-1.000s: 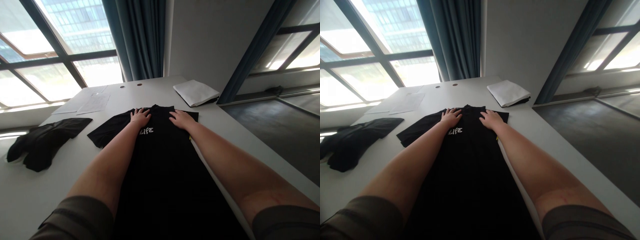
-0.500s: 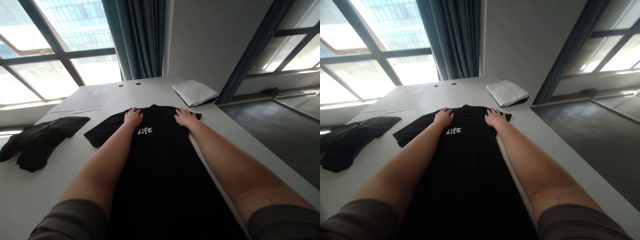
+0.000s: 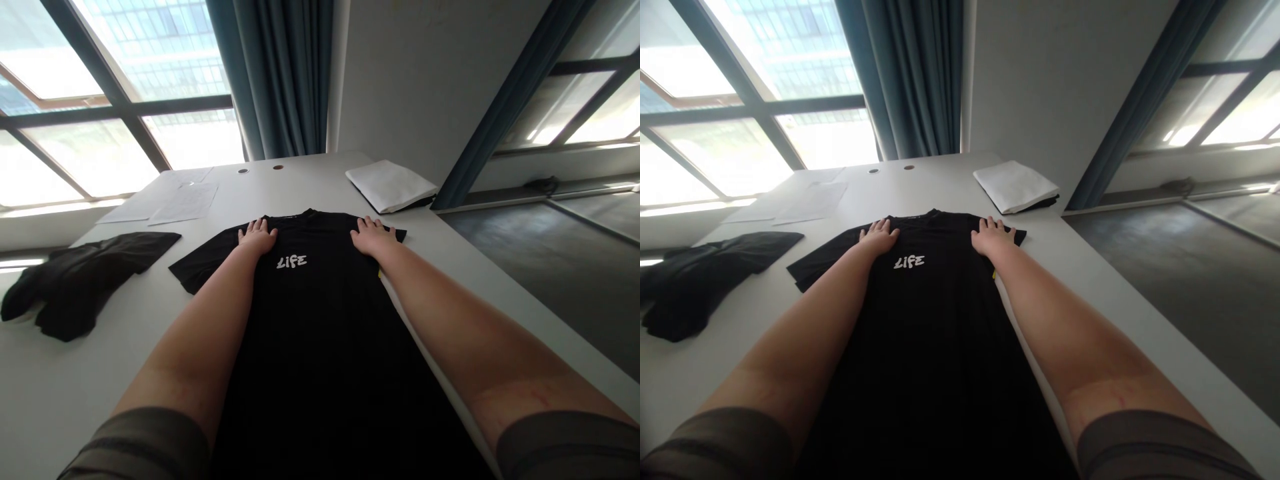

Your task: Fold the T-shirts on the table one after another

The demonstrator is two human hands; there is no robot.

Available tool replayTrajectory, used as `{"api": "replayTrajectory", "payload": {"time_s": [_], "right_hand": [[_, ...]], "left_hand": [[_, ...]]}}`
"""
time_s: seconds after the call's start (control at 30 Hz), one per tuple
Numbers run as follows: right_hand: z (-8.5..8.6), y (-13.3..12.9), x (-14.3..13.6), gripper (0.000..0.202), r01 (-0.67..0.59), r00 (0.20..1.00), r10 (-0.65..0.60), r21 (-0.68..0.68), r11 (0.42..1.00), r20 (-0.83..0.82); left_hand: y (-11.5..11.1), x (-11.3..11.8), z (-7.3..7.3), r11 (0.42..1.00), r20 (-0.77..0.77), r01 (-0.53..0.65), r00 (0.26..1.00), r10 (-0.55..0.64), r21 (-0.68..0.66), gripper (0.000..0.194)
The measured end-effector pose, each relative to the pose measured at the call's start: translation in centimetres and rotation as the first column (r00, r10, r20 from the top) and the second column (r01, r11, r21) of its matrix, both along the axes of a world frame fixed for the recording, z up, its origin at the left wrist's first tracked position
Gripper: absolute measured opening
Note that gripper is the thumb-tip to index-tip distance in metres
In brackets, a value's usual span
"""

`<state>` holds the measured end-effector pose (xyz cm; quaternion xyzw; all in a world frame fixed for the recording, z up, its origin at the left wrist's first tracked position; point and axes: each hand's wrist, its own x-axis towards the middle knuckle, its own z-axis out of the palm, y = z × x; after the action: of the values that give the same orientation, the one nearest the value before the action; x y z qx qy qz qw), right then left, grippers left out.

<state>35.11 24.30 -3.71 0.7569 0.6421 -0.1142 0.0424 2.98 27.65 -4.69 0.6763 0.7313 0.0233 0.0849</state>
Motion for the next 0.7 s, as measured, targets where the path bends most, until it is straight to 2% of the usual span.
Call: {"api": "replayTrajectory", "payload": {"time_s": [0.1, 0.27, 0.43, 0.6, 0.7], "right_hand": [[0.2, -0.3, -0.2, 0.073, 0.002, 1.0, -0.002, 0.009, 1.0, 0.005], [0.2, -0.4, -0.1, 0.073, -0.002, 1.0, 0.002, 0.0, 1.0, 0.001], [-0.3, 0.1, 0.3, 0.075, -0.015, 1.0, 0.015, 0.015, 1.0, 0.006], [-0.6, 0.2, 0.5, 0.076, -0.018, 1.0, 0.018, 0.015, 1.0, 0.0], [-0.5, 0.2, 0.4, 0.076, -0.022, 1.0, 0.022, 0.015, 1.0, -0.004]], "left_hand": [[0.0, -0.4, 0.2, 1.0, -0.008, -0.009, 1.0, 0.009, -0.011, 0.079], [0.1, -0.9, 0.2, 0.995, -0.011, -0.104, 0.995, 0.104, -0.011, 0.08], [-0.1, -1.7, 0.0, 0.993, -0.015, -0.115, 0.993, 0.115, -0.009, 0.082], [-1.0, -3.0, -0.1, 0.999, -0.041, -0.048, 0.998, 0.049, 0.025, 0.082], [-2.4, -4.9, 0.1, 1.0, -0.072, 0.013, 0.997, -0.011, 0.024, 0.08]]}}
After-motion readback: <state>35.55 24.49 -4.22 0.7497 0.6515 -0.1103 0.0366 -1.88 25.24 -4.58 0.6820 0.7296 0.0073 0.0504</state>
